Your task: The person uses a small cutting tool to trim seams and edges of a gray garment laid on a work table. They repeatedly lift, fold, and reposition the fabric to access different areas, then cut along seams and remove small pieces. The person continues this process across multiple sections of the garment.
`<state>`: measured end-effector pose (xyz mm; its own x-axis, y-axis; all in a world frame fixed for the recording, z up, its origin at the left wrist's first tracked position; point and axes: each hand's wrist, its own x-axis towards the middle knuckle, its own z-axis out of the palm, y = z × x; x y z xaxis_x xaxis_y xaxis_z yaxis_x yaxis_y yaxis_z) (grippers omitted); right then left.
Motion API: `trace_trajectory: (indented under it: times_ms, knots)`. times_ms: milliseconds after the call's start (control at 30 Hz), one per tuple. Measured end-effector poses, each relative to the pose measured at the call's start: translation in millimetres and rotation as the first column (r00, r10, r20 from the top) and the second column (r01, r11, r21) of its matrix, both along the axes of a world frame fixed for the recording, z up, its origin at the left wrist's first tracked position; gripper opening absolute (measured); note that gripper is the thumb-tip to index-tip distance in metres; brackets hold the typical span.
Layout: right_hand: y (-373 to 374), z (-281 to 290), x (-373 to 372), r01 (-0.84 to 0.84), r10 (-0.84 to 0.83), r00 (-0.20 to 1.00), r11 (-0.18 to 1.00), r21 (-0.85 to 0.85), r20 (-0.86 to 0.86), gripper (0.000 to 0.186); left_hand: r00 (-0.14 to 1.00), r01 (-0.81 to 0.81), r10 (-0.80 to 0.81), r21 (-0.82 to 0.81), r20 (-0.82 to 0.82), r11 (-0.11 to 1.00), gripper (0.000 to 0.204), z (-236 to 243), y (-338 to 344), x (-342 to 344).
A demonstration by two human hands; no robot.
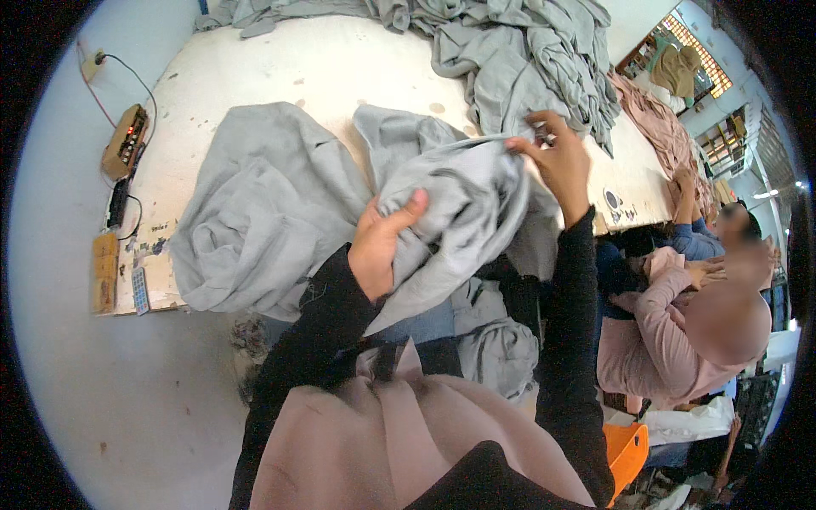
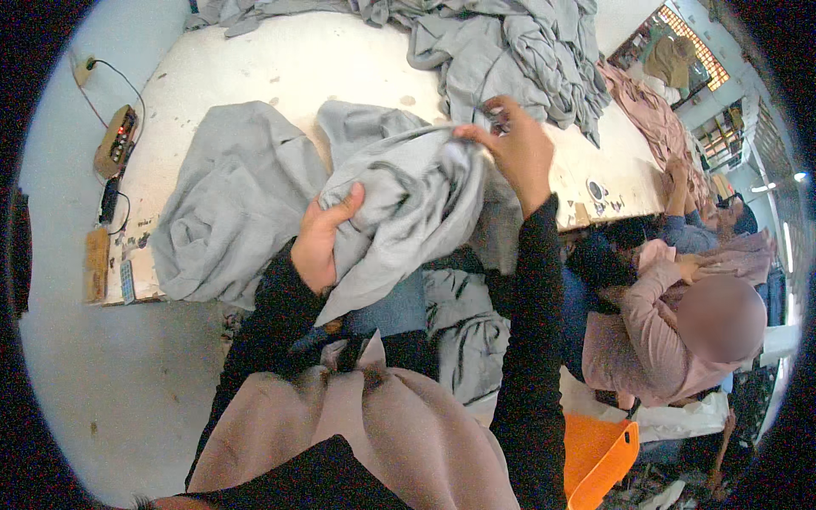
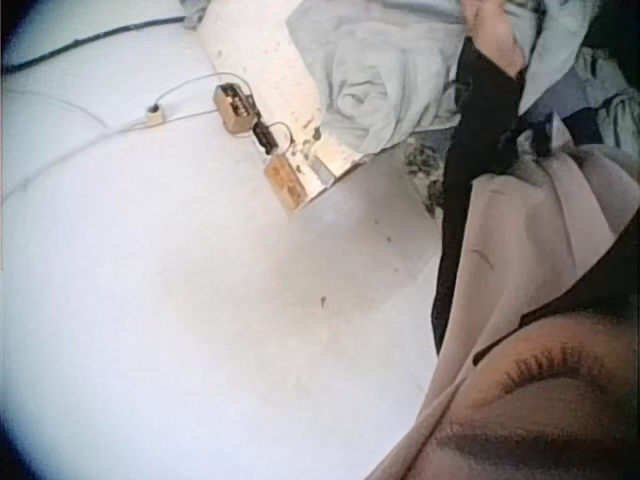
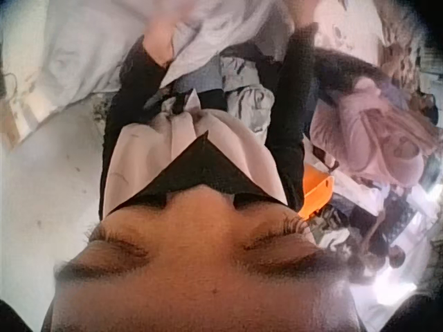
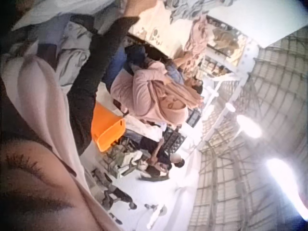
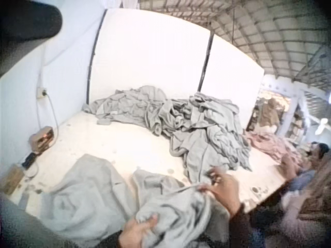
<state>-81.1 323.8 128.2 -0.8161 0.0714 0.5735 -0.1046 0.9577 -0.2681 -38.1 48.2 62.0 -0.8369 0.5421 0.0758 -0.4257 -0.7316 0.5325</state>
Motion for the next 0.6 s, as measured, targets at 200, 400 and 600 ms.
trace_trajectory:
  times_ms: [200, 400, 600]
  knots:
    - [-82, -27, 27, -0.385, 0.316, 0.921, 0.821, -0.421, -0.226, 0.024, 0.953, -0.298, 0.304, -0.173, 0.009, 0.939, 0.044, -48, -20, -20]
    - [-125, -37, 62, -0.438, 0.423, 0.892, 0.895, -0.08, -0.157, 0.026, 0.856, -0.497, 0.403, -0.3, -0.323, 0.814, 0.041, -41, -16, 1]
    - [-129, -35, 79, -0.549, 0.456, 0.82, 0.452, -0.703, -0.347, 0.016, 0.869, -0.494, 0.457, -0.298, -0.191, 0.817, 0.036, -32, -22, 3]
